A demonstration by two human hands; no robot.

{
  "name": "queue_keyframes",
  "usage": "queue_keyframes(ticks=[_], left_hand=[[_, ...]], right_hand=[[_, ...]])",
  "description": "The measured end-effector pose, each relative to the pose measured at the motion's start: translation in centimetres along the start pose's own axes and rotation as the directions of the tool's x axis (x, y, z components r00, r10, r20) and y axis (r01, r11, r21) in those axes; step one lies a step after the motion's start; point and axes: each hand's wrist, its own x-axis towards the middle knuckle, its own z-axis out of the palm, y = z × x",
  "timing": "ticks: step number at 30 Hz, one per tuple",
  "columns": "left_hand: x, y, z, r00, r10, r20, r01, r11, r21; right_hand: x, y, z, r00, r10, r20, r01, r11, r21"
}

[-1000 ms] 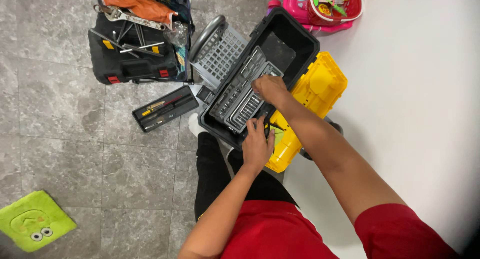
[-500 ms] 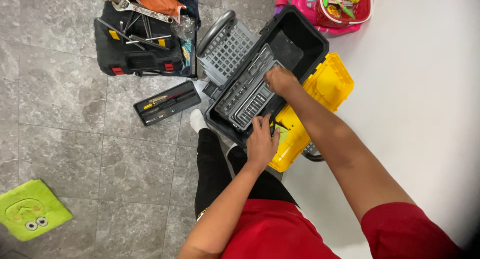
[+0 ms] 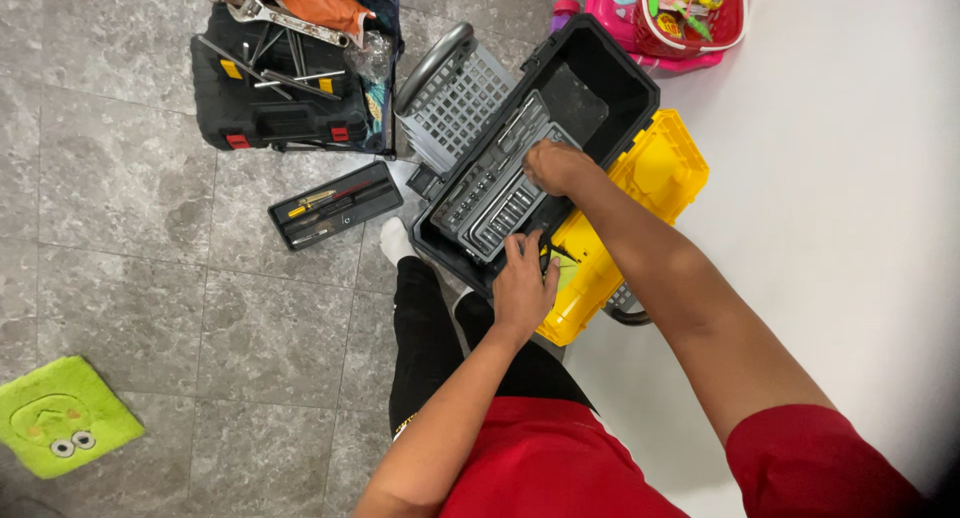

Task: The person wipes various metal tools with a green cloth and places them into a yellow toolbox. They handle sockets, a ratchet, and a T-handle wrench, cleaning each before returning them to the case.

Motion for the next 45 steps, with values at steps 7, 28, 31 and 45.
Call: queue_keyframes(ticks=[7, 28, 31, 45], left_hand=[[0.0, 0.2, 0.0, 1.000, -0.002, -0.015, 0.002, 1.000, -0.008], [0.5, 0.7, 0.5, 1.000, -0.024, -0.014, 0.025, 0.999, 0.029], [0.4, 0.7, 0.7, 1.000, -0.015, -0.022, 0.016, 0.999, 0.031], [0.2, 0.4, 1.0, 0.999, 0.007, -0.039, -0.006, 0.999, 0.043]], right_hand=[[-0.5, 0.6, -1.0, 0.991, 0.119, -0.056, -0.107, 0.978, 0.181], [0.2, 2.6, 1.1, 0.953, 0.100, -0.287, -0.070, 0.991, 0.114], [0.1, 2.2, 0.8, 0.966, 0.112, -0.233, -0.097, 0.992, 0.074], [-2.0, -0.9, -0.7, 0.991, -0.127, -0.031, 0.130, 0.984, 0.119]])
